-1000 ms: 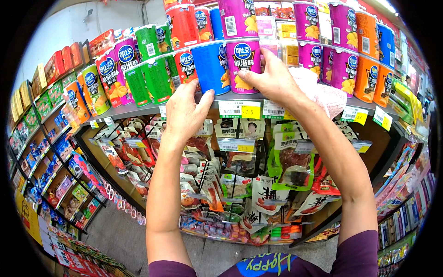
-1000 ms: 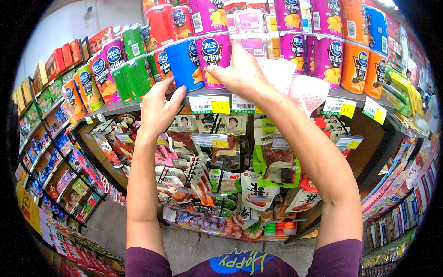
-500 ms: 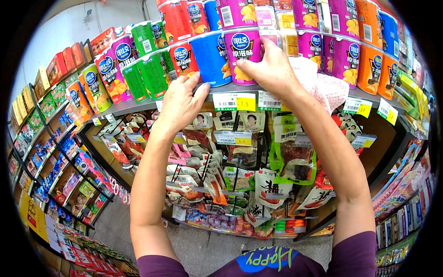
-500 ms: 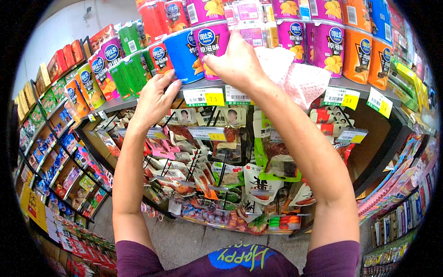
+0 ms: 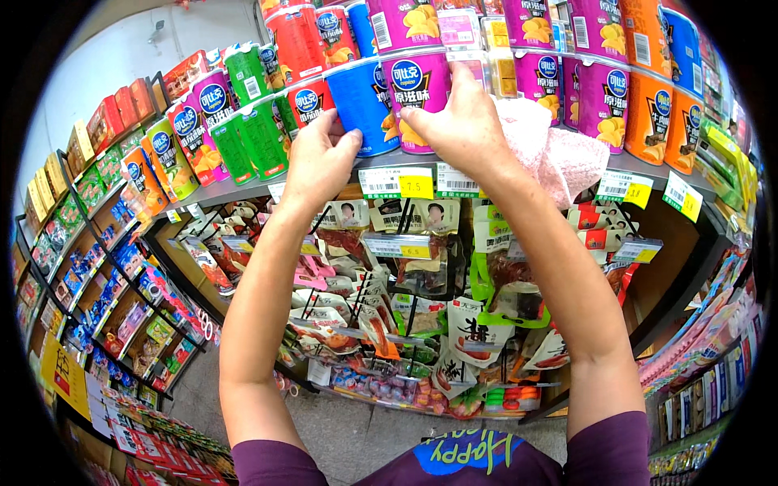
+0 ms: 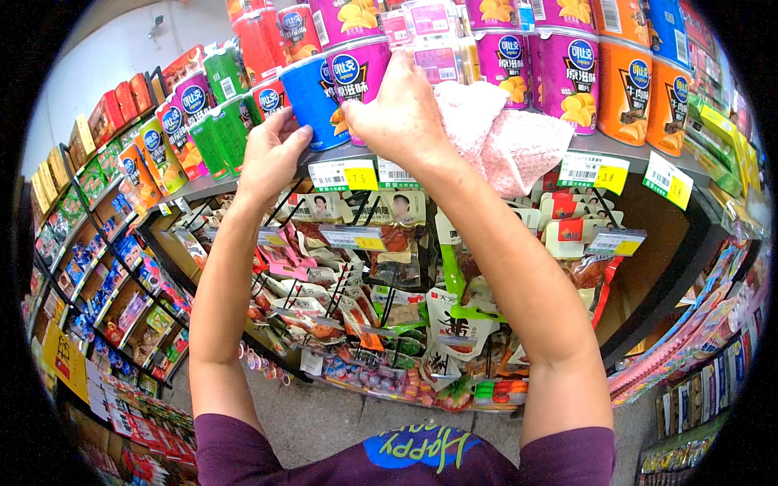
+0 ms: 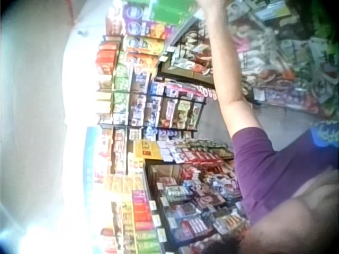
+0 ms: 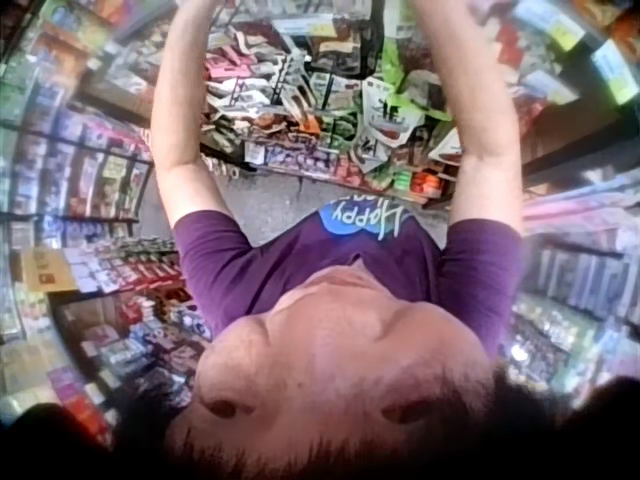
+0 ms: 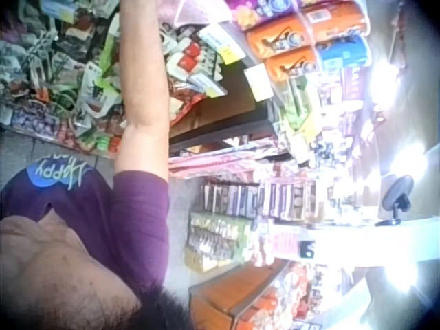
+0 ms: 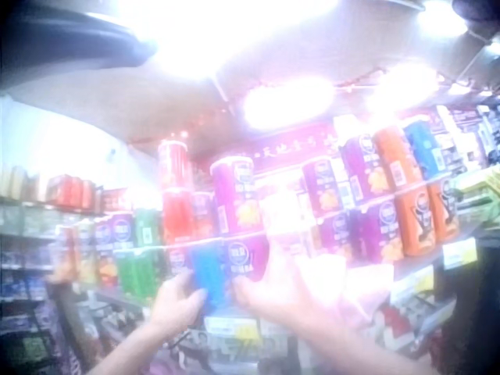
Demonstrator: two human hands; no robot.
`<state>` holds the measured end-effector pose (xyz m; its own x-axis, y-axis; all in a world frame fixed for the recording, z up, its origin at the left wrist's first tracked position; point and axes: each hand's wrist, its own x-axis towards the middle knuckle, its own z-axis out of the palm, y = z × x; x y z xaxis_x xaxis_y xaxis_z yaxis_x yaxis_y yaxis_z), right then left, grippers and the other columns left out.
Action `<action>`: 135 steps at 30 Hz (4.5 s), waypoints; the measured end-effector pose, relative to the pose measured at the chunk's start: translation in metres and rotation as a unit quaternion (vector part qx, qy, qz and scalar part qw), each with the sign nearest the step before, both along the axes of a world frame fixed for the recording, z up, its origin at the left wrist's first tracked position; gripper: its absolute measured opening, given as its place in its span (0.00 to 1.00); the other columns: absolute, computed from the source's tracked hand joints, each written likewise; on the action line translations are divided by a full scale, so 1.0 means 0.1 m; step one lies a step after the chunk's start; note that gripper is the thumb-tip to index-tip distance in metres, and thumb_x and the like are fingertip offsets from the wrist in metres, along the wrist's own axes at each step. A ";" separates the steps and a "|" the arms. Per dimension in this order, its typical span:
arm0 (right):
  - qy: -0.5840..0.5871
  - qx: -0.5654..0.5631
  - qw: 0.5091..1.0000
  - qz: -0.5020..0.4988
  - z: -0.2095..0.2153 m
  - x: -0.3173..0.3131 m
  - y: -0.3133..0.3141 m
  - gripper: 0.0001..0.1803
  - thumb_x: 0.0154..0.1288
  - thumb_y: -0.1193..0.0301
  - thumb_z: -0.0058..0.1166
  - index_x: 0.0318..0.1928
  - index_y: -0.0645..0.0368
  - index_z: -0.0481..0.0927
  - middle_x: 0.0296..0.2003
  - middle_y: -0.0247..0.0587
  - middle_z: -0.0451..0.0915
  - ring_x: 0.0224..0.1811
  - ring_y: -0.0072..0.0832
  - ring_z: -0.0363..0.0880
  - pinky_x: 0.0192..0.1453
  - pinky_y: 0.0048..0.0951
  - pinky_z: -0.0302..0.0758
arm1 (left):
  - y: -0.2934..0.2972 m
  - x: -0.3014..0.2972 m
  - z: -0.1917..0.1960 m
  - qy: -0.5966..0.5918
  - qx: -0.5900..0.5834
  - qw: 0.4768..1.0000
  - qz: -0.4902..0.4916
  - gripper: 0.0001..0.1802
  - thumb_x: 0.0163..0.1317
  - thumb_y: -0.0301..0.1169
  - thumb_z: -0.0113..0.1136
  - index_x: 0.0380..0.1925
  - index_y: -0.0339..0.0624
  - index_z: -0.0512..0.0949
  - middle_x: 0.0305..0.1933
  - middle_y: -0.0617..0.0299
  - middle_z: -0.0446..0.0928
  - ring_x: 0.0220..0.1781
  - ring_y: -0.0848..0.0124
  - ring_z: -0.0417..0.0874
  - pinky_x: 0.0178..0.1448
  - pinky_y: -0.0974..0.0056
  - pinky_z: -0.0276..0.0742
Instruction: The person wipes the surfaces of cylindrical snack containers on a store shelf using a pink cloth. They handle each container individually, wiping the top and sides before placing it back on the shelf.
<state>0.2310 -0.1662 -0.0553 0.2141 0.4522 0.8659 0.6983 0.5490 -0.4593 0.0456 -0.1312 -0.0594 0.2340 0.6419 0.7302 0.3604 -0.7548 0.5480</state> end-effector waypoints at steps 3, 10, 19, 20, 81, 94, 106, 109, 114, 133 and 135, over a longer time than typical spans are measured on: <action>0.019 -0.005 1.000 0.012 0.00 0.02 -0.02 0.29 0.49 0.68 0.65 0.49 0.70 0.71 0.40 0.55 0.81 0.44 0.42 0.82 0.51 0.37 0.76 | 0.00 0.02 0.05 0.011 -0.032 0.999 0.035 0.26 0.61 0.26 0.57 0.57 0.23 0.67 0.46 0.52 0.79 0.45 0.71 0.79 0.49 0.67 0.76; 0.030 -0.053 0.997 0.050 0.06 0.01 -0.07 0.35 0.44 0.67 0.67 0.48 0.77 0.67 0.44 0.66 0.75 0.49 0.54 0.77 0.54 0.43 0.74 | 0.25 -0.17 0.36 0.023 0.246 0.920 0.303 0.23 0.51 0.31 0.60 0.44 0.25 0.74 0.37 0.40 0.79 0.41 0.49 0.82 0.47 0.53 0.77; 0.014 -0.041 0.998 0.049 0.04 0.02 -0.05 0.33 0.45 0.68 0.64 0.48 0.79 0.66 0.45 0.69 0.73 0.51 0.55 0.74 0.57 0.44 0.72 | 0.27 -0.07 0.92 0.142 0.019 0.950 0.276 0.17 0.52 0.34 0.65 0.35 0.30 0.77 0.25 0.59 0.79 0.19 0.73 0.80 0.20 0.67 0.71; 0.007 -0.034 0.999 0.038 0.03 0.02 -0.05 0.33 0.46 0.68 0.64 0.48 0.79 0.66 0.43 0.69 0.75 0.49 0.56 0.76 0.55 0.44 0.74 | 0.30 -0.08 0.92 0.134 0.008 0.954 0.268 0.16 0.52 0.33 0.65 0.33 0.30 0.78 0.24 0.60 0.79 0.19 0.74 0.80 0.19 0.68 0.69; 0.011 0.124 0.992 0.024 0.30 0.18 -0.43 0.26 0.59 0.65 0.54 0.51 0.76 0.70 0.48 0.63 0.77 0.55 0.44 0.76 0.60 0.36 0.72 | -0.16 0.21 -0.69 -0.001 0.353 0.924 0.147 0.13 0.58 0.32 0.62 0.37 0.33 0.78 0.37 0.52 0.76 0.41 0.56 0.73 0.47 0.56 0.68; -0.162 -0.054 0.875 -0.453 0.83 0.91 0.27 0.42 0.52 0.63 0.58 0.58 0.86 0.57 0.54 0.72 0.66 0.62 0.55 0.63 0.62 0.45 0.69 | -0.15 0.21 -0.71 -0.025 0.363 0.923 0.123 0.15 0.56 0.32 0.64 0.39 0.33 0.78 0.41 0.49 0.76 0.44 0.53 0.73 0.51 0.54 0.68; 0.057 -0.005 0.863 -0.503 0.84 1.01 0.75 0.42 0.57 0.59 0.59 0.64 0.71 0.56 0.58 0.56 0.66 0.63 0.43 0.65 0.63 0.47 0.67 | -0.15 0.16 -0.71 -0.012 0.373 0.922 0.101 0.14 0.58 0.29 0.62 0.42 0.32 0.77 0.42 0.49 0.76 0.47 0.53 0.74 0.55 0.54 0.67; 0.079 -0.026 0.862 -0.500 0.74 0.89 0.75 0.33 0.65 0.65 0.51 0.66 0.65 0.56 0.59 0.53 0.66 0.62 0.42 0.66 0.60 0.48 0.69 | -0.12 0.13 -0.74 -0.002 0.357 0.928 0.105 0.14 0.60 0.28 0.60 0.44 0.31 0.77 0.44 0.48 0.76 0.48 0.54 0.73 0.55 0.55 0.67; 0.104 -0.060 0.880 -0.459 0.80 0.93 0.69 0.34 0.66 0.66 0.50 0.67 0.65 0.54 0.59 0.53 0.66 0.61 0.41 0.67 0.58 0.48 0.71 | -0.07 0.15 -0.78 0.002 0.364 0.927 0.090 0.15 0.61 0.28 0.60 0.46 0.30 0.77 0.46 0.48 0.76 0.50 0.55 0.73 0.56 0.55 0.67; 0.003 -0.061 0.922 -0.382 0.88 1.01 0.83 0.59 0.39 0.60 0.72 0.61 0.85 0.49 0.54 0.71 0.67 0.57 0.48 0.73 0.60 0.38 0.73 | -0.06 0.06 -0.75 0.023 0.382 0.919 0.096 0.17 0.57 0.26 0.63 0.47 0.31 0.77 0.45 0.48 0.76 0.48 0.54 0.74 0.54 0.55 0.68; -0.078 -0.065 0.900 -0.424 0.83 1.17 0.84 0.34 0.49 0.72 0.61 0.55 0.75 0.62 0.45 0.59 0.76 0.49 0.42 0.78 0.53 0.31 0.75 | -0.07 0.17 -0.77 0.012 0.376 0.923 0.083 0.17 0.56 0.27 0.64 0.45 0.32 0.77 0.45 0.50 0.76 0.48 0.54 0.74 0.54 0.55 0.68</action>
<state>0.3480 -0.0826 0.0277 0.4112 0.2832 0.8664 0.9020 -0.2634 -0.3420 0.0630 -0.1384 -0.1368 0.1995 -0.0167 0.9798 0.5096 -0.8523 -0.1182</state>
